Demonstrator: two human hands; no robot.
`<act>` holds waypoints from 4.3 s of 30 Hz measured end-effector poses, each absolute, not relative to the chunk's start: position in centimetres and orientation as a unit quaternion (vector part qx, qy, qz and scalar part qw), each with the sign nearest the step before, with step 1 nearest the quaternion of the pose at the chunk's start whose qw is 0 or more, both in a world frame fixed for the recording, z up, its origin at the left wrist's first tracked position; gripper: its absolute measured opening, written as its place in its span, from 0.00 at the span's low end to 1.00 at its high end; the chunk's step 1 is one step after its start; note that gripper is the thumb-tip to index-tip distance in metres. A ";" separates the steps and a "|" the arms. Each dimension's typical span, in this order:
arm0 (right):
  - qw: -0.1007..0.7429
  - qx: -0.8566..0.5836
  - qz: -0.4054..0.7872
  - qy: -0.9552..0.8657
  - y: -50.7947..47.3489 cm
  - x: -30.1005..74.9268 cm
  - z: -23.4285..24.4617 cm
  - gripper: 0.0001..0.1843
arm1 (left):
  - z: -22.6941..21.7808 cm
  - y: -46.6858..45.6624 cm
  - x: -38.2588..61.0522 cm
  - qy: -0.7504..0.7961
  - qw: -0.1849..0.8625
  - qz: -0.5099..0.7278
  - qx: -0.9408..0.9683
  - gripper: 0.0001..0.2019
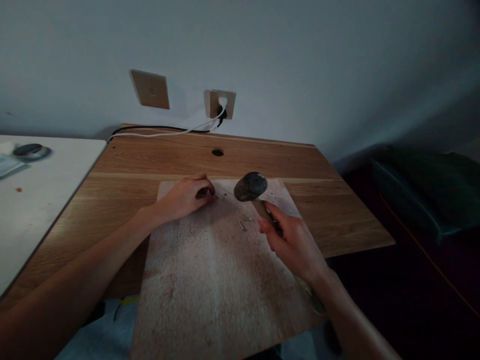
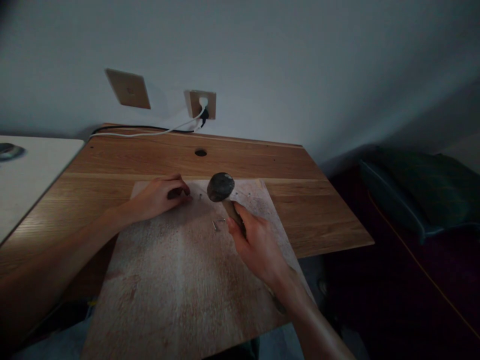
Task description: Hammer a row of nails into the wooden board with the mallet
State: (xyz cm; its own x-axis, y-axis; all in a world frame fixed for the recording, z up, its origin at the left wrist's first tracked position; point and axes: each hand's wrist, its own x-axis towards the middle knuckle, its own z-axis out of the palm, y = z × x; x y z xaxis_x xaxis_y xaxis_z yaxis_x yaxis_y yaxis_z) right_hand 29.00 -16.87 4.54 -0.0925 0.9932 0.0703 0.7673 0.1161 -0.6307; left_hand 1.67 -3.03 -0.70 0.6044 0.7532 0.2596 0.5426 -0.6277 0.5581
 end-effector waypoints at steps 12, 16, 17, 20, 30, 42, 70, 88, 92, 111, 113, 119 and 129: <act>0.247 -0.667 0.191 -0.676 -20.0 33.3 2.5 0.24 | 0.5 -3.7 1.8 0.374 0.228 0.224 0.870 0.07; 0.249 -0.666 0.168 -0.683 -20.0 33.5 1.6 0.26 | 0.5 -3.6 1.7 0.374 0.226 0.215 0.874 0.08; 0.249 -0.666 0.164 -0.684 -20.0 33.6 1.5 0.26 | 0.5 -3.6 1.7 0.374 0.225 0.214 0.874 0.08; 0.241 -0.665 0.161 -0.688 -20.2 33.6 1.3 0.26 | 0.6 -3.6 1.7 0.371 0.227 0.213 0.875 0.10; 0.231 -0.663 0.154 -0.695 -20.3 33.3 1.4 0.25 | 0.4 -3.6 1.8 0.357 0.178 0.222 0.890 0.10; 0.236 -0.661 0.153 -0.695 -20.1 33.2 1.5 0.24 | 0.9 -8.4 6.2 0.116 -0.040 0.197 0.973 0.10; 0.241 -0.662 0.163 -0.691 -20.2 33.2 1.5 0.26 | 0.5 -8.0 5.4 0.191 0.151 0.192 0.951 0.03; 0.247 -0.658 0.164 -0.692 -20.2 33.3 1.5 0.23 | 1.5 -8.1 5.3 0.202 0.258 0.252 0.910 0.03; 0.246 -0.658 0.168 -0.692 -20.2 33.2 1.7 0.23 | 1.8 -8.0 5.2 0.206 0.274 0.254 0.905 0.03; 0.241 -0.664 0.160 -0.689 -20.2 33.2 1.4 0.25 | 0.1 -7.4 4.9 0.185 0.045 0.194 0.962 0.11; 0.247 -0.661 0.160 -0.690 -20.2 33.2 1.4 0.24 | 0.1 -7.5 5.4 0.188 0.029 0.188 0.964 0.11; 0.246 -0.659 0.170 -0.690 -20.1 33.1 1.7 0.23 | 1.2 -7.9 6.0 0.178 -0.019 0.157 0.971 0.08; 0.245 -0.654 0.169 -0.695 -20.1 33.3 1.6 0.22 | 2.5 -8.9 6.2 0.161 -0.089 0.124 0.975 0.07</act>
